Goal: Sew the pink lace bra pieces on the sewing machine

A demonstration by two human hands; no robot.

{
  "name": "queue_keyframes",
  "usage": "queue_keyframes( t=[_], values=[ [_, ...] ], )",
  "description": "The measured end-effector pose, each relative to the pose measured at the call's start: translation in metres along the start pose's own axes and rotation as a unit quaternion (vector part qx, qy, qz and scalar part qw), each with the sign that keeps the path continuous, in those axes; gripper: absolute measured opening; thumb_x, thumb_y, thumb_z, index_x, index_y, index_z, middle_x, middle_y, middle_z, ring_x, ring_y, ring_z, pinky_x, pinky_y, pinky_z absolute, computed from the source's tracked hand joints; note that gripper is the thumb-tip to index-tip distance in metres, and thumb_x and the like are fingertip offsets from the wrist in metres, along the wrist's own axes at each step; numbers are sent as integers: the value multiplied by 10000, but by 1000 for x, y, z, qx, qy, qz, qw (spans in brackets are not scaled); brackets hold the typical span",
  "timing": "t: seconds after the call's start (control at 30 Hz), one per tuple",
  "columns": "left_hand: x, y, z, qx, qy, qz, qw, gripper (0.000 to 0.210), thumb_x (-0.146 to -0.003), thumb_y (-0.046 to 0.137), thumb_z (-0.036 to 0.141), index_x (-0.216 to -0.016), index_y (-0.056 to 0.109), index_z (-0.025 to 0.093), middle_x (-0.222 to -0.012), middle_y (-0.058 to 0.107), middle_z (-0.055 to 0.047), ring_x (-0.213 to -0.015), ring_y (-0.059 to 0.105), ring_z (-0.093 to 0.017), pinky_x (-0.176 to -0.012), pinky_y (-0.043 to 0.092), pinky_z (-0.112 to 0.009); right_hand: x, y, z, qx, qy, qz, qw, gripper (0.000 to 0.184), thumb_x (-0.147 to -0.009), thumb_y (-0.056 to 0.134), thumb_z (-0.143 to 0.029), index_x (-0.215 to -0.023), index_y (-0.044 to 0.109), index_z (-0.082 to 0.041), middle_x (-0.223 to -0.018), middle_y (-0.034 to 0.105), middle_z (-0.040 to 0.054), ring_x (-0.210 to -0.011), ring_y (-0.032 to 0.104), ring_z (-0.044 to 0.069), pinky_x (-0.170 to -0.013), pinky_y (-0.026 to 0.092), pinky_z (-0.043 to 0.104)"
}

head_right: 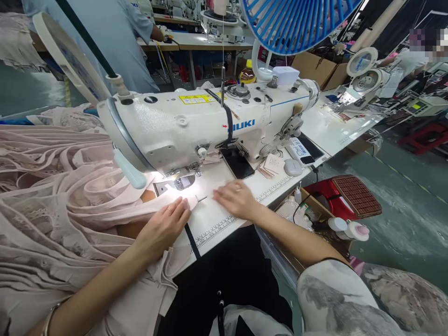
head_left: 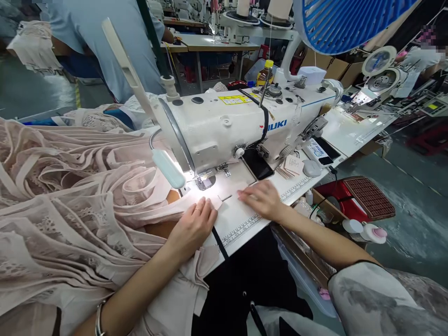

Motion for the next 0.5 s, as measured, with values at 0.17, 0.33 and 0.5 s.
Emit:
queue_keyframes(
  t=[0.17,0.33,0.5],
  values=[
    [8,6,-19,-23,-49,-35,998,370,-944,374,-17,-1082,712,44,-1121,740,-200,-1032,698,-292,-742,528,-332,-40,42,-34,-13,-53,-52,997,288,-1041,490,-328,-869,681,-197,-854,650,67,-917,571,221,-961,429,424],
    [11,11,-32,-28,-78,-50,995,403,-933,378,-31,-1197,680,10,-1122,747,-195,-905,698,-284,-693,527,-366,-50,35,24,-6,142,-35,989,405,-993,519,-543,-965,666,-166,-966,667,128,-1034,572,312,-1109,320,630],
    [13,8,-27,-2,-62,8,998,395,-921,373,-47,-1157,689,-18,-1182,730,-220,-1078,682,-329,-863,543,-408,-47,35,41,-6,163,-17,987,373,-1031,462,-478,-975,656,-165,-956,674,127,-1009,593,296,-1114,333,607]
  ],
)
Point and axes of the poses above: each hand's wrist, its own x-axis away from the middle knuckle, its own y-axis out of the palm, z = x × y, the point moved 9 cm from there along -x, towards the middle knuckle
